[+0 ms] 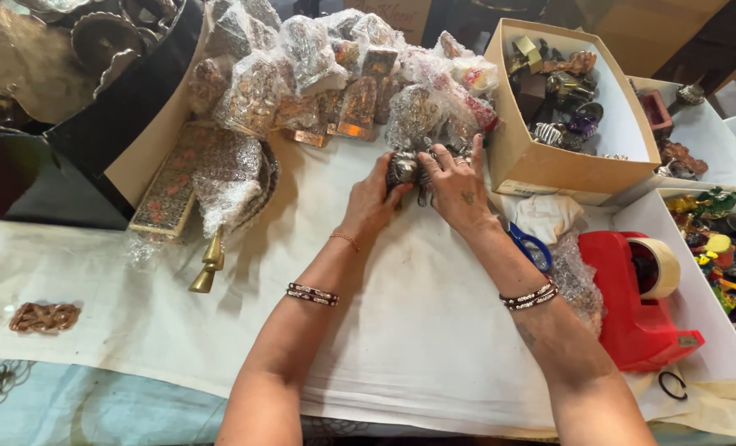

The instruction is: The person takes several small silver lion figurines from a cardboard box and places them on a white cloth on the table. They then use a white cloth to wipe and clean the figurines. Finally, the person picks up a small wrapped item and begins to unwrap it.

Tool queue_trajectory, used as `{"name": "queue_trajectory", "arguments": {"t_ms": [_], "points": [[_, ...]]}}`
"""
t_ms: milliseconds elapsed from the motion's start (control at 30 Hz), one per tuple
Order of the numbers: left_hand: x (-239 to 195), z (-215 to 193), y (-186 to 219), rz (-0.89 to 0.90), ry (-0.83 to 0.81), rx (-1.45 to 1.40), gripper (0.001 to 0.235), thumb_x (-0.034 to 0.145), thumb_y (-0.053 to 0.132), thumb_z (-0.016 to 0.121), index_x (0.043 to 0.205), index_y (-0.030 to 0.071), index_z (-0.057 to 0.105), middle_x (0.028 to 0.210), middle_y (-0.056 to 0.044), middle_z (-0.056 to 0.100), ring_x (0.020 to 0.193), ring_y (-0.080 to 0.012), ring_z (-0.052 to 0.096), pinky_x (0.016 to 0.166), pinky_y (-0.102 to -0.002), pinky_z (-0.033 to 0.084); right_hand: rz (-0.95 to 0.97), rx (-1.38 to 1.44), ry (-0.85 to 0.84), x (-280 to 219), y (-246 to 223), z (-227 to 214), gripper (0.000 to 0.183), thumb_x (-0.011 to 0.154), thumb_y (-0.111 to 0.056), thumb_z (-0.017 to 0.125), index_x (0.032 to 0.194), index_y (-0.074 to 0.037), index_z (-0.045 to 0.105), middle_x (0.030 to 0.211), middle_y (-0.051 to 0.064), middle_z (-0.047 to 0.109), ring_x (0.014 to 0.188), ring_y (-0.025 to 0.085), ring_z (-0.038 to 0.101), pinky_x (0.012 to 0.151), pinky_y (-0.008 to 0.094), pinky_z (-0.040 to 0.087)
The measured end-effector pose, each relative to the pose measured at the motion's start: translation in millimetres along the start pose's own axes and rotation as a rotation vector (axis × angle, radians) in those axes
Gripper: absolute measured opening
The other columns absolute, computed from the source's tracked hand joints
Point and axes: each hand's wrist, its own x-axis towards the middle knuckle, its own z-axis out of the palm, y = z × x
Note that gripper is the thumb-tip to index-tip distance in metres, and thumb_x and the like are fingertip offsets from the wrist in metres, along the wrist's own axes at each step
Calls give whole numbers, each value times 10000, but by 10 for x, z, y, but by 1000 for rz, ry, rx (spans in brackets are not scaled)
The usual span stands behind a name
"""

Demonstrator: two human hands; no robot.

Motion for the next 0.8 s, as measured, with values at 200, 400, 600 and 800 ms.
{"name": "queue_trajectory", "arguments": {"t_ms": [200, 400, 600, 800], "points": [[-9, -10, 98, 44, -32, 26, 656, 932, 344, 744, 1457, 171, 392, 1032, -191, 745, 886, -444, 710, 724, -523, 546, 2, -97, 11, -66, 39, 8, 578, 840, -65, 710, 1403, -176, 636, 1422, 80, 622, 1155, 259, 667, 1212, 709, 111], [-27, 7, 94, 101, 36, 67, 637, 928, 321, 746, 1427, 149, 390, 1037, -179, 737, 872, -435, 708, 712, -518, 538, 60, 157, 156, -137, -7, -298, 585, 869, -164, 742, 1431, -147, 581, 1424, 95, 607, 1252, 309, 610, 1164, 631, 296], [-24, -14, 169, 60, 97, 52, 605, 936, 299, 729, 1426, 156, 404, 1035, -156, 738, 838, -418, 713, 681, -503, 537, 496, 422, 379, -468, 405, 81, 468, 1067, -277, 680, 1485, -113, 545, 1448, 128, 619, 1340, 287, 589, 1115, 446, 480], [-50, 22, 230, 56, 213, 168, 585, 949, 319, 706, 1430, 161, 413, 1114, -172, 722, 785, -419, 702, 622, -512, 513, 744, 1190, 228, -545, 645, 657, 741, 982, -522, 598, 1542, -78, 402, 1283, 82, 614, 1057, 135, 586, 823, 239, 552]]}}
